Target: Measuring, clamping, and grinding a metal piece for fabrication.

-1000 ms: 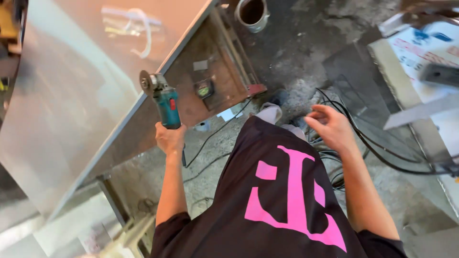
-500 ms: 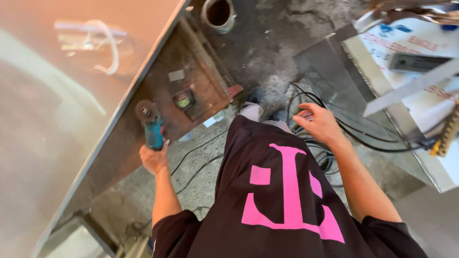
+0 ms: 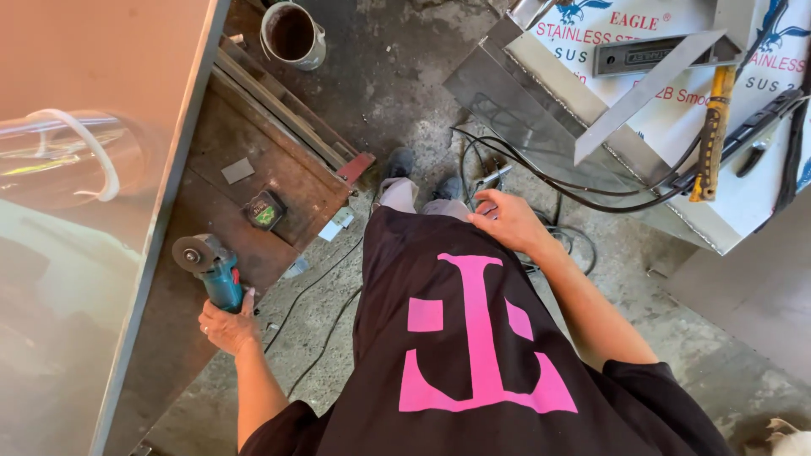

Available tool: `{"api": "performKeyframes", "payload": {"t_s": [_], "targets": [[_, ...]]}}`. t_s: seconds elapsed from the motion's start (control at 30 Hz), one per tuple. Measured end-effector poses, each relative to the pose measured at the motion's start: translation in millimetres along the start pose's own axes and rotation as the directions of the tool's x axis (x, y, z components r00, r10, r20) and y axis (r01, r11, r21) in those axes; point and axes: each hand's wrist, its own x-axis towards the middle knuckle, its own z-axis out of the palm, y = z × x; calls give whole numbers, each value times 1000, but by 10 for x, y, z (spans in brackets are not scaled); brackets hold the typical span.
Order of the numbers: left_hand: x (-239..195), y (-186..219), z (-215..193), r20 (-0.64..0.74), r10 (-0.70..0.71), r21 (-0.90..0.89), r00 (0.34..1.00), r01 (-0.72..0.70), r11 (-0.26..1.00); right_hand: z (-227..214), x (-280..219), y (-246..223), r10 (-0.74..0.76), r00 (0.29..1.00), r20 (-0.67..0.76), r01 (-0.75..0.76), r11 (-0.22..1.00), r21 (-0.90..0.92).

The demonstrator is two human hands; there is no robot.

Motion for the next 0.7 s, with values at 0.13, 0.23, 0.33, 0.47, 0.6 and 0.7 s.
{"api": "performKeyframes", "payload": {"t_s": [0.13,0.23,0.33,0.47,0.6,0.7], "targets": [[1,-22,-84,-31,32,-23,999,-33,999,-24,32,90,30,999,-43,-31,999,-11],[8,145,-186,-43,6,-55,999,-8,998,-208,-53,-51,-72,980,-187,79,996,31],[-99,203,-228,-103,-20,-59,995,14,998,-531,-97,-125,-118,921,-371,150,987,56],[-125,463,-337,-233,20,-53,972,-33,998,-1094,-27,27,-81,717,-692,91,996,-22],[-23,1009,-555,-288,80,-195,954,-141,971,-1609,297,479,-60,462,-885,-141,980,-140],[106,1573,-715,-337,238,-298,911,-342,891,-1791,563,666,-36,424,-905,-205,969,-135]]}}
